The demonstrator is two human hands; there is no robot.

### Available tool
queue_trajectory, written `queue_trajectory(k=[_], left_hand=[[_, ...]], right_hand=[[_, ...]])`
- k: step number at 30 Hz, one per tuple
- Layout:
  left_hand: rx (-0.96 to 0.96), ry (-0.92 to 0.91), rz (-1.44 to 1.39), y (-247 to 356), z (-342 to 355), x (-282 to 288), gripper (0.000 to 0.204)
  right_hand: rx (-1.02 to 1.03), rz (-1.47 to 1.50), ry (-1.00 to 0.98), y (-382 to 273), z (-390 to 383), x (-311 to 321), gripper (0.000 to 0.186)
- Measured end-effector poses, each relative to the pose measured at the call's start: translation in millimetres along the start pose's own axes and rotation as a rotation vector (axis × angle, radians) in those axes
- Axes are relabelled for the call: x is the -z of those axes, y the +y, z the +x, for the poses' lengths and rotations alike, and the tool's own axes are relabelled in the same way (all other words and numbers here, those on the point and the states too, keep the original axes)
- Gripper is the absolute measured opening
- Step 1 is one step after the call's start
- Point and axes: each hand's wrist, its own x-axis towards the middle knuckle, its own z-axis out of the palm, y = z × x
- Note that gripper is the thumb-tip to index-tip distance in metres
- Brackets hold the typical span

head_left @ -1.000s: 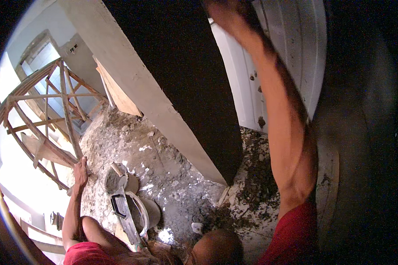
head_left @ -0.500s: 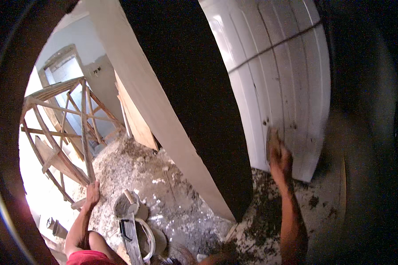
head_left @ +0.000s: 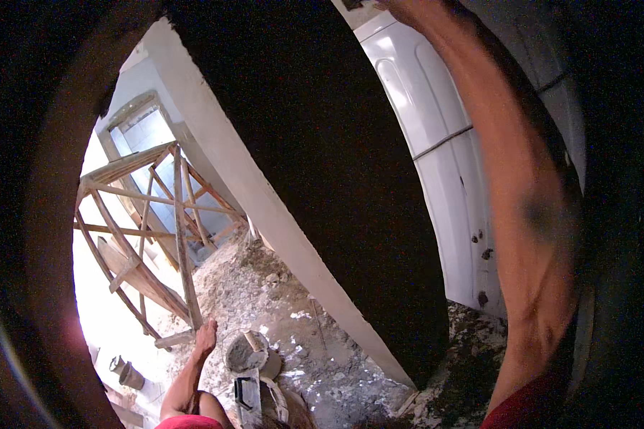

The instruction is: The person applies plaster to a wall corner using a sponge and a trowel, then refills the trowel with plaster from a bucket using a brush.

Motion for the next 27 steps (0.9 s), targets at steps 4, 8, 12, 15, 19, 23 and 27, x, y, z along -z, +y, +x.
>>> queue_trajectory(k=[4,8,12,15,19,23,27], left_hand=[[-0.109,0.089,-0.014,23.0,10.9,-21.5,0.061],[-0.016,0.026,-0.052,-0.8,7.6,-0.1,0.061],[-0.264,0.11,0.133,-49.0,15.7,11.0,0.062],[-0.32,0.055,0.247,12.9,-6.0,4.1,0.051],[-0.187,0.012,0.125,-24.3,12.7,3.5,0.053],[-0.39,0.045,0.028,15.8,12.4,-28.6,0.06],[-0.123,-0.124,-0.097,0.2,18.6,-10.2,0.065]], right_hand=[[0.37,-0.214,0.364,29.8,-0.7,-25.8,0.027],[0.212,-0.384,0.432,105.3,-94.1,-46.7,0.04],[-0.32,-0.202,0.221,70.7,-237.3,-52.5,0.054],[-0.234,-0.228,0.324,98.7,-264.8,-27.5,0.06],[0.13,-0.278,0.271,155.5,-157.6,-7.0,0.057],[0.259,-0.34,0.373,65.4,-70.5,-21.3,0.031],[0.258,-0.286,0.149,132.1,-162.3,-33.0,0.053]])
